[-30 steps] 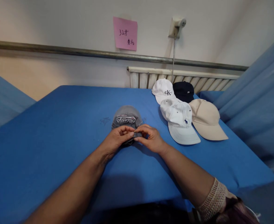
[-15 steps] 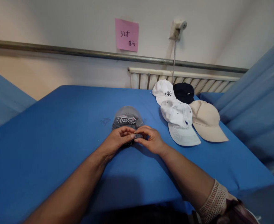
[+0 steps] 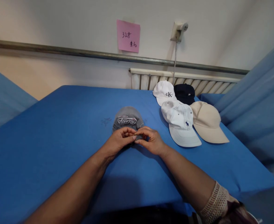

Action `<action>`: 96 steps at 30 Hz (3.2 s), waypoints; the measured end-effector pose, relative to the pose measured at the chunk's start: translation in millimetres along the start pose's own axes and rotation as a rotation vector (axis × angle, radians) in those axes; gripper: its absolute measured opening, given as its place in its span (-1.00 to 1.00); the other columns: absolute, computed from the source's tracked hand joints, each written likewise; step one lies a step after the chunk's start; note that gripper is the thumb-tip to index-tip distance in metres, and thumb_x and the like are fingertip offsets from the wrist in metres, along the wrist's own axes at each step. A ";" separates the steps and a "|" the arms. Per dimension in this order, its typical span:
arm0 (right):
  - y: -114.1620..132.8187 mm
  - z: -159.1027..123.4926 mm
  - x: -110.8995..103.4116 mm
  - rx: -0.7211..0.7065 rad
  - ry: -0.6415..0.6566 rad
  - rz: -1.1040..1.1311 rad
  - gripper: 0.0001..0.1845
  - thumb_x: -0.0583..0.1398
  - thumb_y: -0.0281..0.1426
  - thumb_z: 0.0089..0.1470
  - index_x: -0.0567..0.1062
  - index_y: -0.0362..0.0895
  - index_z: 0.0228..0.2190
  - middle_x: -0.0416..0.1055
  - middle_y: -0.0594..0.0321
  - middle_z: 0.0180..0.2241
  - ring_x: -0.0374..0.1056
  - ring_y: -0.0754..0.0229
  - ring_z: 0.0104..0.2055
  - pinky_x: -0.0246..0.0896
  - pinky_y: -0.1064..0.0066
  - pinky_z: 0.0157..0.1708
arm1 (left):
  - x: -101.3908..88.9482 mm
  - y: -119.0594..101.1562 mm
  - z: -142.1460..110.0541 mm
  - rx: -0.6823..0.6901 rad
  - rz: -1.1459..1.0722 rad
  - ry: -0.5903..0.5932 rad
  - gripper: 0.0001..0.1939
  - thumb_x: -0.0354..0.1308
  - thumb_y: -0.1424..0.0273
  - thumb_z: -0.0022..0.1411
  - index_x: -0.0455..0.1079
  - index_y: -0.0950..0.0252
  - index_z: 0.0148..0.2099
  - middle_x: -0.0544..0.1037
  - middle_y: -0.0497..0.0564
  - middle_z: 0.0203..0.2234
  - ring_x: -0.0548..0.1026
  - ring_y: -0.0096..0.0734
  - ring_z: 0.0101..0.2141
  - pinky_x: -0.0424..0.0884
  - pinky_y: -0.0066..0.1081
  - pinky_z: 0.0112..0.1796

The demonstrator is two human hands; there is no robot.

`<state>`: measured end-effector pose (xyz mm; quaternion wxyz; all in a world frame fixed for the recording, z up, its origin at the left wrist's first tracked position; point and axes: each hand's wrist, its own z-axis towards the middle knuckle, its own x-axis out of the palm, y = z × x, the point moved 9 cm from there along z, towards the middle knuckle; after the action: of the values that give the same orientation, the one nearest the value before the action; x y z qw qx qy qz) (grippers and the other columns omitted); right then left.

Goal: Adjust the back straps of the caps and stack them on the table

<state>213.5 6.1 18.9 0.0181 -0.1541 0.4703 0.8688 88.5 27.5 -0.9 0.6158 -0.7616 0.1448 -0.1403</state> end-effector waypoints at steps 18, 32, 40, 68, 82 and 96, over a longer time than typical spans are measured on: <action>1.1 0.8 1.9 -0.005 0.001 -0.040 -0.82 0.29 -0.38 0.08 0.55 -0.04 -0.21 0.47 0.22 -0.29 0.37 0.22 -0.32 0.33 0.38 -0.33 | 0.5 -1.9 1.7 0.052 0.021 -0.055 -0.63 0.42 0.30 -0.13 0.39 0.31 -0.29 0.48 -0.10 -0.46 0.40 -0.51 -0.43 0.31 -0.46 -0.36; 0.4 0.2 -2.0 0.009 -0.037 -0.046 -0.83 0.30 -0.34 0.07 0.55 -0.05 -0.24 0.49 0.22 -0.28 0.38 0.21 -0.32 0.33 0.36 -0.32 | 0.4 0.4 -0.5 -0.011 -0.023 -0.011 -0.59 0.43 0.29 -0.10 0.44 0.32 -0.19 0.50 -0.07 -0.45 0.41 -0.52 -0.46 0.32 -0.46 -0.39; 6.6 0.4 3.7 0.013 0.022 -0.090 -0.85 0.29 -0.36 0.09 0.53 -0.05 -0.24 0.47 0.22 -0.30 0.37 0.21 -0.32 0.31 0.37 -0.32 | 2.9 -0.8 -1.6 -0.012 0.009 -0.026 -0.63 0.40 0.32 -0.11 0.42 0.32 -0.24 0.43 -0.12 -0.53 0.36 -0.55 -0.52 0.26 -0.49 -0.46; -11.6 -3.9 -9.6 0.166 -0.197 0.128 -0.91 0.23 -0.43 0.05 0.49 -0.08 -0.32 0.46 0.26 -0.34 0.38 0.22 -0.30 0.31 0.35 -0.23 | 3.8 -4.1 1.8 0.092 0.107 0.009 -0.77 0.35 0.30 -0.03 0.43 0.31 -0.36 0.43 -0.10 -0.53 0.33 -0.53 -0.51 0.25 -0.49 -0.47; -22.9 -4.2 -15.5 0.237 -0.245 0.222 -0.89 0.24 -0.37 0.01 0.45 -0.07 -0.33 0.45 0.29 -0.40 0.36 0.25 -0.39 0.31 0.38 -0.33 | 5.7 -7.3 -2.1 0.097 0.082 0.040 -0.73 0.31 0.28 0.03 0.49 0.27 -0.20 0.46 -0.07 -0.46 0.34 -0.52 -0.52 0.25 -0.44 -0.45; -22.9 -4.1 -16.8 0.245 -0.261 0.223 -0.85 0.17 -0.45 -0.05 0.46 -0.09 -0.34 0.48 0.28 -0.39 0.39 0.24 -0.37 0.32 0.39 -0.32 | 11.2 -11.9 -6.1 0.107 0.090 0.068 -0.75 0.32 0.27 0.04 0.45 0.30 -0.26 0.43 -0.08 -0.46 0.32 -0.51 -0.48 0.25 -0.46 -0.42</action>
<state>234.6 17.4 3.0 0.0011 0.0161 0.5802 0.8143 97.0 20.0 12.4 0.6560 -0.7152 0.1922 -0.1458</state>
